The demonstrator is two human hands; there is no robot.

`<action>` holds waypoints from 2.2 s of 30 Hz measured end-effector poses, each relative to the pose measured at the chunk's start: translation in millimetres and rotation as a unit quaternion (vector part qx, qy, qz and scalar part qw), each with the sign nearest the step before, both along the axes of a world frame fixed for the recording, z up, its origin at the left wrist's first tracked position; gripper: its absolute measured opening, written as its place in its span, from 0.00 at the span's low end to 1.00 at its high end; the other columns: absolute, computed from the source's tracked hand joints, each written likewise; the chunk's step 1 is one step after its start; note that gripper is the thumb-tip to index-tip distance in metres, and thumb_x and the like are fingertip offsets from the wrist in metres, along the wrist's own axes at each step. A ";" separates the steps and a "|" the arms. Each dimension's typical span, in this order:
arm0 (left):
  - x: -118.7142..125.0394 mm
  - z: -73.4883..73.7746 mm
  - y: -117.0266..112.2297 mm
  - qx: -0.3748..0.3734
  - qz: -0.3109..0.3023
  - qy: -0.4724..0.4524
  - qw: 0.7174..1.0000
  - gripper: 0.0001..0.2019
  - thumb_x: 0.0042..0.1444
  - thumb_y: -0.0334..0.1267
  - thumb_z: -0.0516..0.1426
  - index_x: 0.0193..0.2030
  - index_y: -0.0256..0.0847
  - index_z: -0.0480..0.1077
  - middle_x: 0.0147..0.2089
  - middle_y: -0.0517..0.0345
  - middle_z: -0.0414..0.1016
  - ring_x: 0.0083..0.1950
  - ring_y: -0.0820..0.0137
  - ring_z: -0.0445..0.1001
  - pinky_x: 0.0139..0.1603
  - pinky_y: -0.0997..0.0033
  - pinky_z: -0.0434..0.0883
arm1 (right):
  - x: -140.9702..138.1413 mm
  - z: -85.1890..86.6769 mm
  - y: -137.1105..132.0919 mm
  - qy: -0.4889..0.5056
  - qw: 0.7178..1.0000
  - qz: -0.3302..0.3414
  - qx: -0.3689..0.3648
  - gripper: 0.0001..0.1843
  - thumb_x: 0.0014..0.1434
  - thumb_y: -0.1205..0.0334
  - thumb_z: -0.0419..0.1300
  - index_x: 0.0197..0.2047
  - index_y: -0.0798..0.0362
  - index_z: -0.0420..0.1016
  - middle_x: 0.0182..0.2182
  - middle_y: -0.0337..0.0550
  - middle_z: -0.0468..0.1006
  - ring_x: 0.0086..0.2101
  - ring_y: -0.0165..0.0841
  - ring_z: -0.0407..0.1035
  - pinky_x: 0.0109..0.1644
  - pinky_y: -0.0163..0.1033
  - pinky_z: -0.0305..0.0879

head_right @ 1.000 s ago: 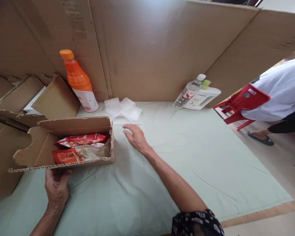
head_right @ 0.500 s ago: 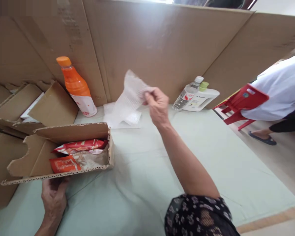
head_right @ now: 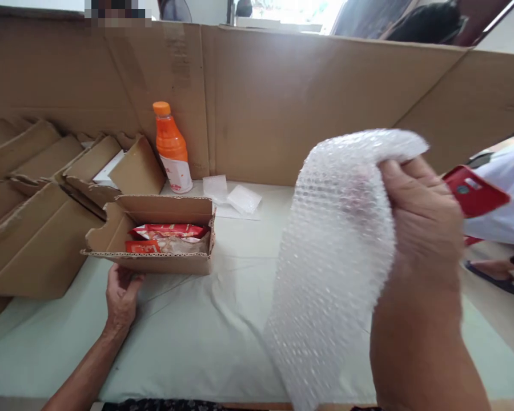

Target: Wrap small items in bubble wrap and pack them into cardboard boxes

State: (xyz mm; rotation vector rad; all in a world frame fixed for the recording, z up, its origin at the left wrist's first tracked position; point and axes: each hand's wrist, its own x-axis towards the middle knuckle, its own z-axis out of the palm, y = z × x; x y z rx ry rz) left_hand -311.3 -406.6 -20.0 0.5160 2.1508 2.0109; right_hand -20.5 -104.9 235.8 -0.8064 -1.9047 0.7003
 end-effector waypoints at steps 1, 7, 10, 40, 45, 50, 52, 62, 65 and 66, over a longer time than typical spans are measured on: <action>0.7 1.3 -1.1 -0.003 -0.003 -0.003 1.000 0.32 0.51 0.47 0.65 0.61 0.41 0.64 0.56 0.48 0.72 0.56 0.61 0.73 0.61 0.59 0.70 | -8.3 -12.7 16.7 0.035 0.999 0.017 -0.030 0.27 0.70 0.40 0.53 0.63 0.45 0.72 0.57 0.48 0.78 0.49 0.47 0.78 0.43 0.54 0.75; -2.2 11.7 -9.9 -0.053 -0.017 -0.042 0.998 0.29 0.52 0.49 0.64 0.59 0.41 0.67 0.56 0.46 0.74 0.58 0.56 0.74 0.63 0.54 0.70 | -28.1 -112.1 110.2 -0.009 0.973 0.094 -0.211 0.12 0.58 0.48 0.65 0.37 0.47 0.76 0.33 0.47 0.83 0.30 0.36 0.76 0.32 0.42 0.70; -9.4 16.5 -14.8 -0.079 -0.024 -0.071 0.994 0.28 0.48 0.50 0.65 0.55 0.41 0.69 0.54 0.45 0.76 0.56 0.55 0.76 0.60 0.53 0.72 | -16.0 -135.8 109.3 -0.073 0.987 -0.053 -0.131 0.13 0.56 0.50 0.68 0.40 0.47 0.78 0.39 0.52 0.83 0.36 0.42 0.78 0.36 0.46 0.72; -60.0 39.9 126.0 -0.074 -0.154 0.037 0.985 0.25 0.52 0.50 0.63 0.53 0.39 0.69 0.46 0.51 0.75 0.47 0.64 0.76 0.49 0.64 0.75 | -120.6 -194.0 1.4 -0.102 0.973 0.150 -0.139 0.29 0.61 0.56 0.58 0.65 0.53 0.69 0.60 0.56 0.76 0.52 0.44 0.75 0.51 0.50 0.76; -26.6 34.1 79.2 -0.156 -0.092 0.079 0.980 0.35 0.59 0.47 0.60 0.71 0.45 0.55 0.64 0.44 0.69 0.61 0.59 0.72 0.54 0.59 0.74 | -52.6 -198.8 8.5 -0.153 0.979 0.115 -0.067 0.19 0.66 0.56 0.57 0.58 0.47 0.77 0.59 0.48 0.78 0.56 0.42 0.74 0.53 0.49 0.76; 52.5 26.9 48.7 -0.233 -0.321 0.253 0.883 0.27 0.59 0.40 0.58 0.66 0.43 0.66 0.59 0.44 0.75 0.58 0.54 0.72 0.59 0.48 0.71 | -16.0 -222.1 -2.3 -0.247 0.965 0.091 -0.002 0.19 0.65 0.61 0.57 0.58 0.46 0.78 0.57 0.49 0.80 0.58 0.45 0.73 0.60 0.57 0.73; 75.5 26.8 60.8 -0.253 -0.383 0.299 0.837 0.29 0.58 0.36 0.58 0.67 0.40 0.66 0.57 0.43 0.76 0.56 0.52 0.72 0.57 0.46 0.71 | -22.4 -230.3 -13.1 -0.291 0.952 0.091 0.027 0.20 0.64 0.64 0.58 0.57 0.47 0.79 0.58 0.50 0.79 0.58 0.47 0.72 0.62 0.59 0.71; 90.6 74.4 19.8 -0.212 -0.445 0.101 0.864 0.18 0.55 0.30 0.53 0.49 0.41 0.78 0.46 0.54 0.83 0.43 0.66 0.79 0.36 0.71 0.73 | 21.8 -200.5 -107.1 -0.303 0.926 0.223 0.044 0.28 0.63 0.75 0.51 0.63 0.47 0.73 0.64 0.48 0.73 0.63 0.41 0.68 0.63 0.54 0.68; 91.7 90.3 -3.2 -0.251 -0.403 0.004 0.880 0.17 0.57 0.38 0.54 0.49 0.39 0.79 0.40 0.53 0.82 0.34 0.68 0.75 0.24 0.74 0.64 | 39.5 -183.1 -143.2 -0.287 0.911 0.297 0.018 0.38 0.59 0.70 0.59 0.73 0.46 0.60 0.67 0.48 0.70 0.65 0.42 0.65 0.64 0.52 0.67; 92.4 92.9 -4.4 -0.258 -0.400 -0.018 0.879 0.17 0.57 0.41 0.55 0.48 0.37 0.79 0.37 0.53 0.81 0.32 0.69 0.74 0.24 0.74 0.63 | 38.4 -182.4 -154.4 -0.273 0.912 0.304 0.010 0.41 0.59 0.67 0.61 0.74 0.47 0.58 0.65 0.49 0.72 0.63 0.42 0.66 0.63 0.51 0.68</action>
